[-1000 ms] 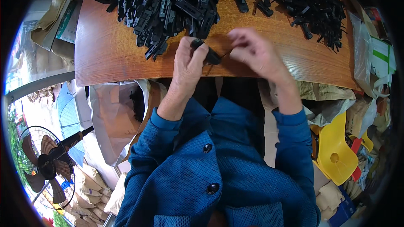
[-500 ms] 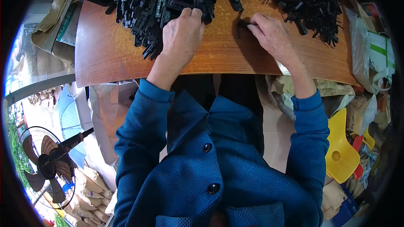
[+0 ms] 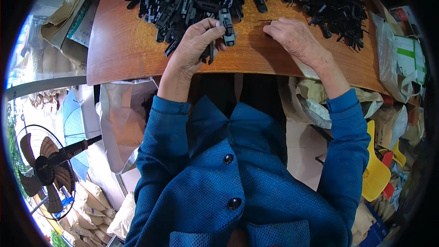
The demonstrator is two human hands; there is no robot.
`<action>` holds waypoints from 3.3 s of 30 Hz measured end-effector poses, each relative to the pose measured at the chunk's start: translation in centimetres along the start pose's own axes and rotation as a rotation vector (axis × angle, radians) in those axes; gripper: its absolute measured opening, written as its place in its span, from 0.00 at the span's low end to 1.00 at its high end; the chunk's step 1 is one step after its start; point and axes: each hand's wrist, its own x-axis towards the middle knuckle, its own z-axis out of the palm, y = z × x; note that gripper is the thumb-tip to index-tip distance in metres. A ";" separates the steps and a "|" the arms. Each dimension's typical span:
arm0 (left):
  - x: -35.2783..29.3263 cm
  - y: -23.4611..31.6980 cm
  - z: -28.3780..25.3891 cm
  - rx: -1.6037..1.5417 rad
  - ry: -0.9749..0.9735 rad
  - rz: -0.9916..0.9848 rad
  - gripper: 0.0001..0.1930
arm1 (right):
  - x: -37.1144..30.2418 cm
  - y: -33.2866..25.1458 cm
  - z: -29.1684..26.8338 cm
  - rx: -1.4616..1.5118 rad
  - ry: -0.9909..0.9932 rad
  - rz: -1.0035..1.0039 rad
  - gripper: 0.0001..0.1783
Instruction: Assembling or inspecting small black plastic components by hand at a workbench.
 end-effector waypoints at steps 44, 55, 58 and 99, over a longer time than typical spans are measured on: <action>-2.5 -2.5 4.1 0.040 0.336 0.302 0.12 | 3.1 -9.6 1.5 1.485 0.304 0.735 0.24; -3.2 -1.0 1.3 0.003 0.410 0.176 0.10 | 5.6 -8.1 3.2 1.419 0.134 0.661 0.11; -6.8 1.7 -3.1 0.308 0.587 0.311 0.10 | 6.0 -3.0 2.2 1.104 0.220 0.483 0.14; -1.4 0.2 0.4 0.674 0.488 0.281 0.05 | -0.8 3.3 2.5 0.892 0.636 0.948 0.12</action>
